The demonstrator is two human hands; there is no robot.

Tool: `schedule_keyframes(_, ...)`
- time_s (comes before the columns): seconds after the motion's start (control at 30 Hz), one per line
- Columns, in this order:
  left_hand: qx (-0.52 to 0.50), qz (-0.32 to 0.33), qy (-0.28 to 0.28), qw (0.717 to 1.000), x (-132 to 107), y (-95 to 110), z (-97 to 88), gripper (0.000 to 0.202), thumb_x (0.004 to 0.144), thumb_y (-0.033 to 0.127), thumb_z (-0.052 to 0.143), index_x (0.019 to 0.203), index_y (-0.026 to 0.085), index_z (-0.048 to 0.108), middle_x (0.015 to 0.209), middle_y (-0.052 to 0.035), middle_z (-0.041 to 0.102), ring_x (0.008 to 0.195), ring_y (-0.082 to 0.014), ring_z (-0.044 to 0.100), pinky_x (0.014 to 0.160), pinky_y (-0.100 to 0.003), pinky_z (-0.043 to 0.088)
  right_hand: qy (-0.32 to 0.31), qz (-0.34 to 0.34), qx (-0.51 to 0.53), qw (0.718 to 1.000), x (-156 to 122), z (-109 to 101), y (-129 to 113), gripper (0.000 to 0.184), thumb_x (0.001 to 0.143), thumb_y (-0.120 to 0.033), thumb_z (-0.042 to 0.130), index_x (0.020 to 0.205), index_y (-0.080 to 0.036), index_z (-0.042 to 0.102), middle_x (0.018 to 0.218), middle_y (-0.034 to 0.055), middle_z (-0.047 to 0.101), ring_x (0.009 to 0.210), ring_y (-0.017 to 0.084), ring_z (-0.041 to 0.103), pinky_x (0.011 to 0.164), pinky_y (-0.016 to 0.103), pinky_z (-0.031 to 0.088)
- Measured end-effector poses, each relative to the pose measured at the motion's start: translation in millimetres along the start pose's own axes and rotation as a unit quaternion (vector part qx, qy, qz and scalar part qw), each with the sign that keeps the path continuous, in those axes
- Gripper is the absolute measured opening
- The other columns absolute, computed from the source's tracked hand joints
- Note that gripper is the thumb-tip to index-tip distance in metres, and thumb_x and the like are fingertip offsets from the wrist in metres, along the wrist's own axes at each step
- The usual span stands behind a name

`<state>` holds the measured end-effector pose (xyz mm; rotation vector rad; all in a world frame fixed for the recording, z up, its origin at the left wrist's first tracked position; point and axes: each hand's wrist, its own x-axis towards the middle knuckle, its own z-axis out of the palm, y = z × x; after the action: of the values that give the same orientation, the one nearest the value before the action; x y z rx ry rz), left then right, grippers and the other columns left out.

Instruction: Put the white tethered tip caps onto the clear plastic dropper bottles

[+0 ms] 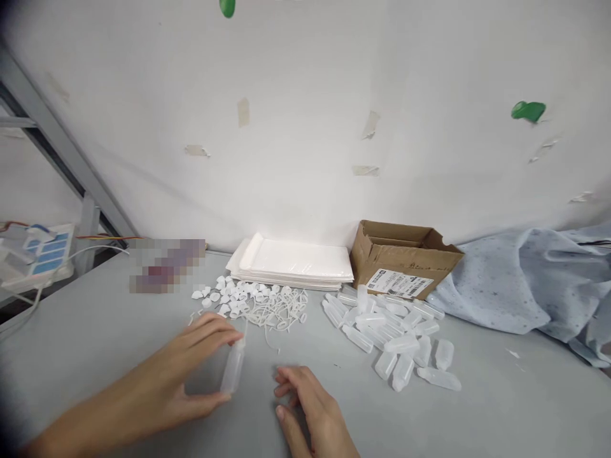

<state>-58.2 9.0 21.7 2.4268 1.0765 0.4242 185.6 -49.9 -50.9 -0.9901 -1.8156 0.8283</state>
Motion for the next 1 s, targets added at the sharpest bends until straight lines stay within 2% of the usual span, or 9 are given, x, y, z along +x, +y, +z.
schedule_keyframes(0.17, 0.022, -0.046, -0.042, 0.998, -19.5, -21.2, -22.2, 0.036, 0.077, 0.023, 0.063, 0.111, 0.024, 0.05, 0.111, -0.0025, 0.053, 0.113, -0.0227, 0.039, 0.095, -0.035, 0.041, -0.062, -0.041, -0.129, 0.989, 3.1, 8.3, -0.1, 0.049, 0.087, -0.008, 0.047, 0.134, -0.023, 0.041, 0.119, 0.0126, 0.058, 0.102, 0.018, 0.062, 0.088, 0.029, 0.053)
schedule_keyframes(0.3, 0.016, -0.066, -0.084, 0.994, -21.9, -22.8, -34.2, 0.031, 0.076, 0.024, 0.063, 0.106, 0.024, 0.053, 0.106, -0.0025, 0.052, 0.111, -0.0232, 0.038, 0.093, -0.034, 0.041, -0.135, -0.088, -0.205, 0.965, 17.2, 22.2, -5.8, 0.054, 0.086, -0.008, 0.051, 0.138, -0.016, 0.036, 0.128, 0.0172, 0.054, 0.119, 0.023, 0.054, 0.098, 0.032, 0.049)
schedule_keyframes(0.4, 0.019, -0.065, -0.103, 0.992, -20.8, -22.4, -38.3, 0.03, 0.075, 0.024, 0.063, 0.104, 0.023, 0.054, 0.104, -0.0024, 0.052, 0.109, -0.0231, 0.038, 0.091, -0.033, 0.041, -0.172, -0.114, -0.219, 0.954, 32.4, 37.8, -13.6, 0.053, 0.083, -0.008, 0.053, 0.135, -0.008, 0.039, 0.126, 0.0204, 0.054, 0.118, 0.026, 0.054, 0.098, 0.035, 0.05)
schedule_keyframes(0.6, 0.019, -0.049, -0.111, 0.992, -22.3, -25.5, -39.8, 0.026, 0.073, 0.02, 0.063, 0.098, 0.021, 0.056, 0.102, -0.0023, 0.052, 0.106, -0.0225, 0.038, 0.09, -0.032, 0.04, -0.194, -0.111, -0.215, 0.951, 54.8, 62.6, -24.5, 0.056, 0.084, -0.014, 0.055, 0.135, -0.002, 0.037, 0.13, 0.0251, 0.05, 0.121, 0.031, 0.05, 0.098, 0.043, 0.049)
schedule_keyframes(0.8, 0.014, -0.031, -0.078, 0.996, -24.4, -30.9, -39.2, 0.029, 0.07, 0.015, 0.061, 0.099, 0.021, 0.057, 0.104, -0.0042, 0.052, 0.107, -0.0238, 0.04, 0.09, -0.034, 0.041, -0.191, -0.107, -0.218, 0.951, 64.3, 70.2, -29.3, 0.054, 0.085, -0.014, 0.054, 0.135, -0.003, 0.036, 0.128, 0.0259, 0.051, 0.118, 0.033, 0.051, 0.095, 0.048, 0.05)
schedule_keyframes(1.0, 0.035, -0.039, -0.085, 0.995, -23.3, -31.9, -41.7, 0.029, 0.069, 0.015, 0.062, 0.097, 0.021, 0.057, 0.103, -0.0037, 0.051, 0.107, -0.0239, 0.041, 0.092, -0.035, 0.04, -0.195, -0.11, -0.217, 0.95, 69.5, 76.0, -30.9, 0.054, 0.086, -0.014, 0.053, 0.136, -0.002, 0.035, 0.129, 0.0253, 0.05, 0.118, 0.033, 0.05, 0.095, 0.047, 0.05)
